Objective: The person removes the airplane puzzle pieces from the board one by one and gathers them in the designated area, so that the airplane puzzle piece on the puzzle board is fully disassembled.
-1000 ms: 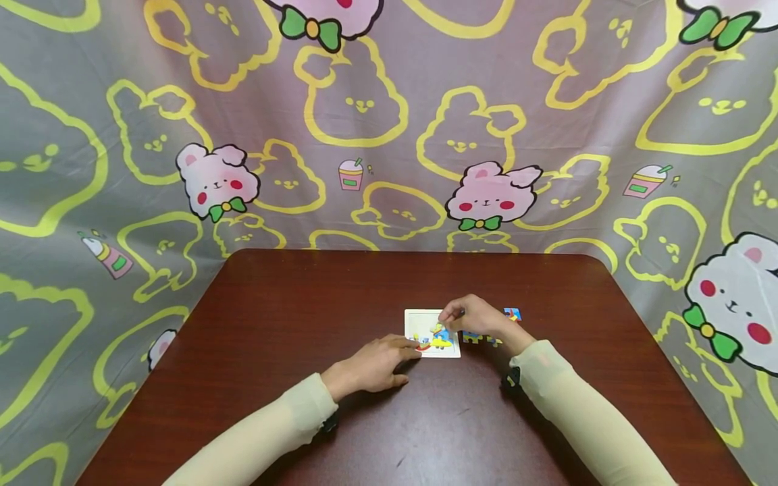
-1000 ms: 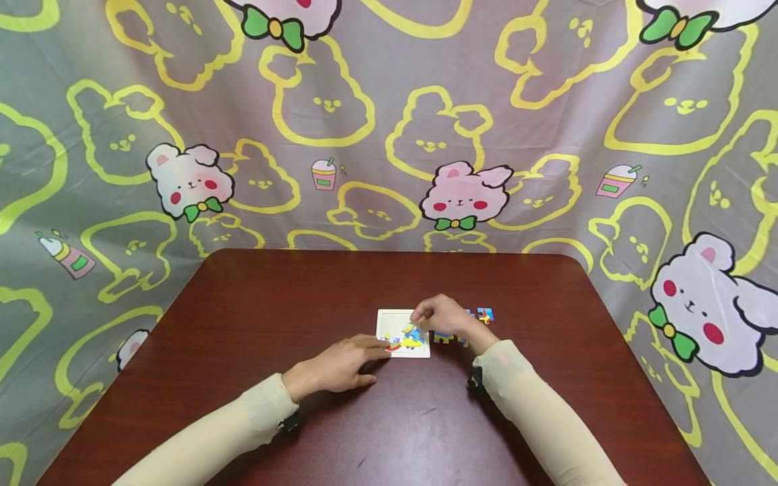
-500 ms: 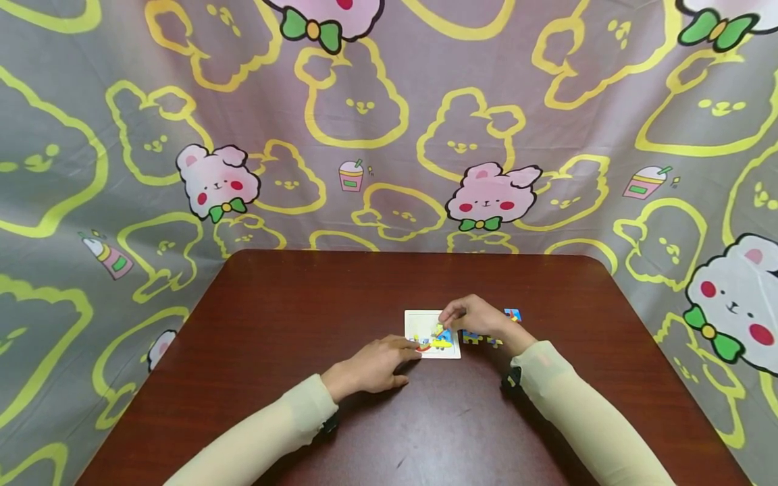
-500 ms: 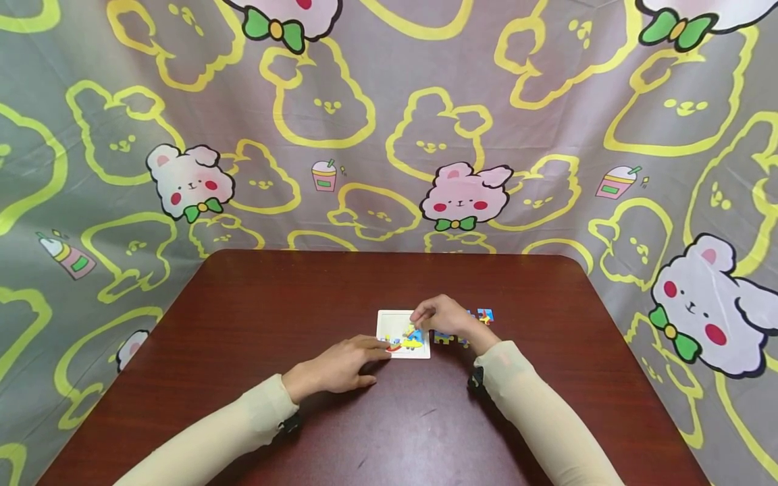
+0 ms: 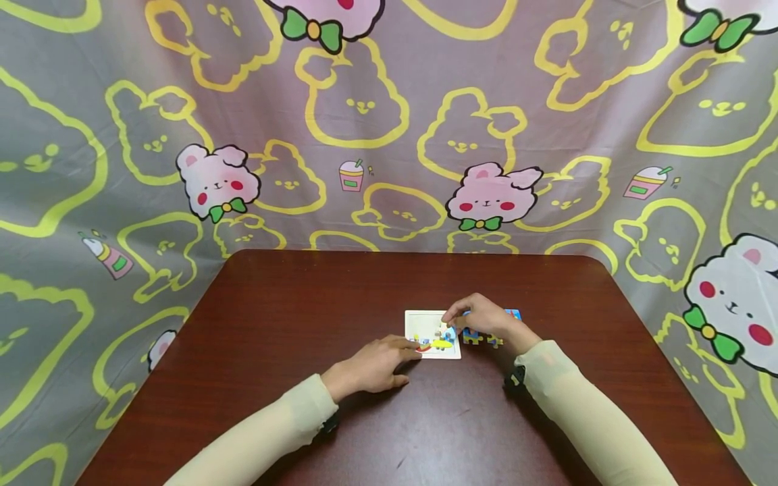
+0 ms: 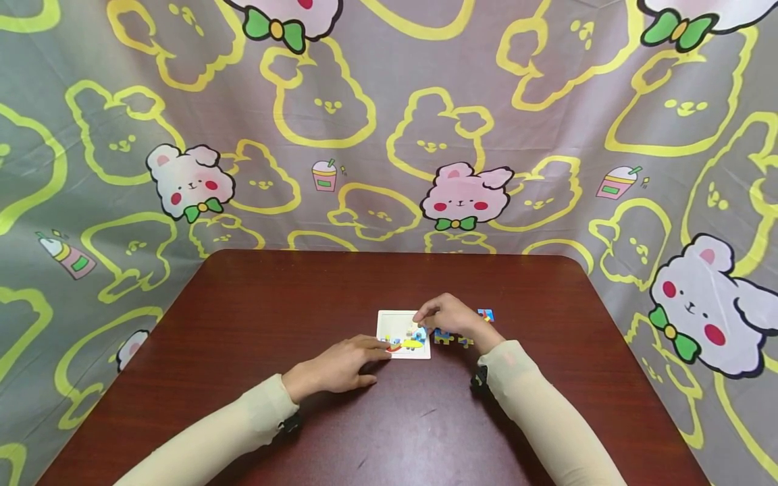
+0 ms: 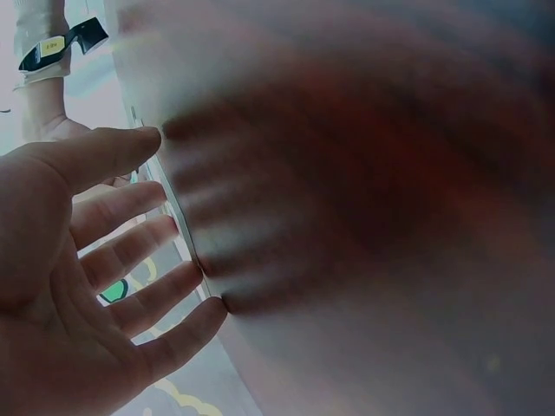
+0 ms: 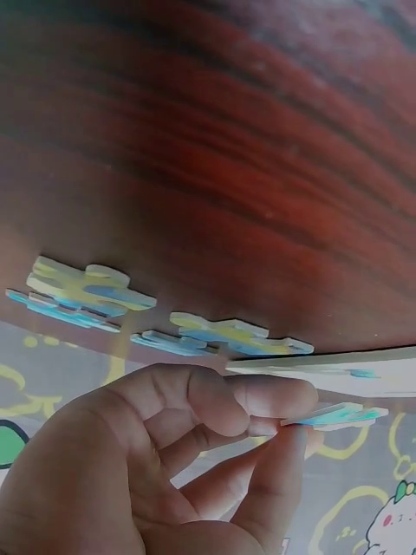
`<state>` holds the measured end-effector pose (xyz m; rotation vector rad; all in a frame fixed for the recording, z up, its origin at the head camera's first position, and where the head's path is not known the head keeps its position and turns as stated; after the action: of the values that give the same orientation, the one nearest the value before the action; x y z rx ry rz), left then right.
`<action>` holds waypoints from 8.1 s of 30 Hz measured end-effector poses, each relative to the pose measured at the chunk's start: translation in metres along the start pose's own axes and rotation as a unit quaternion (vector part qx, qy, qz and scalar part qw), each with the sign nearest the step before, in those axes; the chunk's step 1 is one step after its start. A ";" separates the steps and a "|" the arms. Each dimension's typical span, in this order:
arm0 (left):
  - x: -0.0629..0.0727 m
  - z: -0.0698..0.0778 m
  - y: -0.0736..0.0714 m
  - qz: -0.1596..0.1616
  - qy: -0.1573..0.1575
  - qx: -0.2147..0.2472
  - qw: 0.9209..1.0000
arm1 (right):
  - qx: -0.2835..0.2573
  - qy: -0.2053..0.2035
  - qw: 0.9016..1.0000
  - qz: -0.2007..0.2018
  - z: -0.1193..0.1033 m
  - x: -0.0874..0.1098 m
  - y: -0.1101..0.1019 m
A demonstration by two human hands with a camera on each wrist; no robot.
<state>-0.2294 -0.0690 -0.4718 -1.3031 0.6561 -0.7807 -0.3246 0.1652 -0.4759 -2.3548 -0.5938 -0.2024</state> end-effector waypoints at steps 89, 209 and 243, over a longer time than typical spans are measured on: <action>-0.019 -0.035 -0.006 0.007 -0.116 0.033 0.993 | -0.014 0.020 1.000 -0.001 0.069 0.046 -0.070; -0.021 -0.036 -0.009 0.001 -0.125 0.028 0.992 | 0.023 -0.104 0.993 -0.049 -0.021 0.005 0.024; -0.021 -0.038 -0.009 0.002 -0.128 0.030 0.991 | -0.022 -0.117 0.990 -0.077 -0.036 -0.002 0.050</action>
<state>-0.2730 -0.0747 -0.4694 -1.3185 0.4259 -0.6128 -0.3026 0.1076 -0.4788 -2.3929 -0.8944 -0.0083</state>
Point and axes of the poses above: each hand's wrist, its own x-axis away from the middle knuckle, its own y-axis out of the palm, z = x × y, the point moved 3 cm from there along -x, towards the middle knuckle, and after that the axes turned 6 degrees about y, right-handed, at the moved point
